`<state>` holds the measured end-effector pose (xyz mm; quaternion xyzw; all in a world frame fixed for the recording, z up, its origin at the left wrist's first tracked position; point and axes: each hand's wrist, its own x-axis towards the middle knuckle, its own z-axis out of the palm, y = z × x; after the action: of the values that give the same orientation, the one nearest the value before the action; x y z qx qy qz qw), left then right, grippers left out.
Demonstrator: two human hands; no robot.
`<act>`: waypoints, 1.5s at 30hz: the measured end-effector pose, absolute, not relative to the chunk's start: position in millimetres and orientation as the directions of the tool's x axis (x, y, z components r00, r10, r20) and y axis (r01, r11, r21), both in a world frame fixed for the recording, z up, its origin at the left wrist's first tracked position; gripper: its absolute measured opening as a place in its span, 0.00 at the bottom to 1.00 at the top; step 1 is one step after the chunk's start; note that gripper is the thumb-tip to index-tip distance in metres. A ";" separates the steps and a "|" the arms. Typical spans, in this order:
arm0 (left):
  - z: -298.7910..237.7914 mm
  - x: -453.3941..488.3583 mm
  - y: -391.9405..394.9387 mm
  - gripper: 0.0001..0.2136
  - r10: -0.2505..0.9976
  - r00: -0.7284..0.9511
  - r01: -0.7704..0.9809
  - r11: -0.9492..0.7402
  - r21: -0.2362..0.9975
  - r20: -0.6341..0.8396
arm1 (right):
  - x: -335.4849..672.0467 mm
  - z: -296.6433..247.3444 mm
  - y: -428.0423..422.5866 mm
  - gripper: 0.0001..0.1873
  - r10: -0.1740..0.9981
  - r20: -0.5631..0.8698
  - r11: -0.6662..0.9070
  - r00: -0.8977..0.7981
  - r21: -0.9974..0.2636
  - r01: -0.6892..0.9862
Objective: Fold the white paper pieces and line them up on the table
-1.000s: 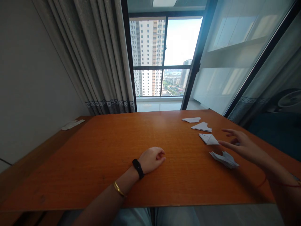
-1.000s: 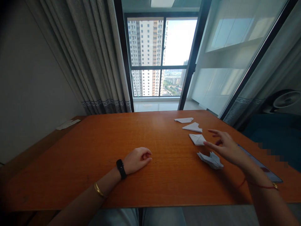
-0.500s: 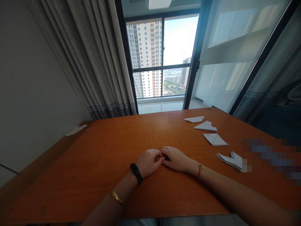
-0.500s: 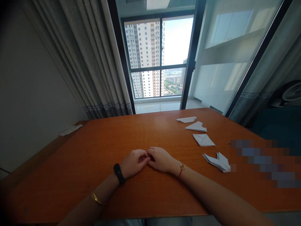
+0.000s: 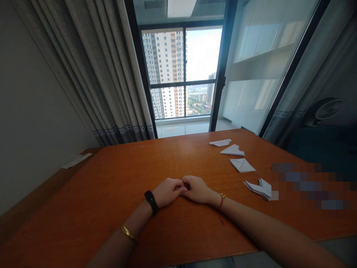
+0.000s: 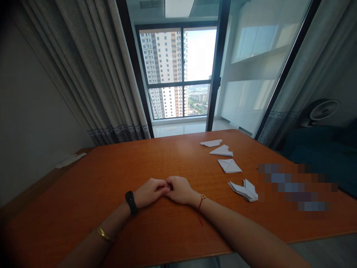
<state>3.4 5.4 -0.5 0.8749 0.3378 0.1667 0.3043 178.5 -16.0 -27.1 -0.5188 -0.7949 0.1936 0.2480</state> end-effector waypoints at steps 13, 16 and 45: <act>-12.6 -4.8 4.0 0.17 0.661 0.750 0.170 -0.224 0.960 0.021 | 186.6 -25.1 -14.7 0.14 0.921 0.127 0.288 -0.368 -0.859 0.423; -18.8 -3.6 5.1 0.20 0.647 0.761 0.153 -0.119 0.981 -0.040 | 187.0 -24.6 -16.0 0.12 0.923 0.112 0.293 -0.367 -0.822 0.487; -23.0 -4.9 12.7 0.15 0.573 0.816 0.138 -0.071 0.988 -0.073 | 183.3 -20.7 -19.5 0.11 0.901 0.132 0.401 -0.414 -0.619 0.675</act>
<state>-4.9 12.7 -23.0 0.7113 0.2499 0.1718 0.6341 183.3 -19.5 -20.7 -0.4897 -0.8045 0.2445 0.2306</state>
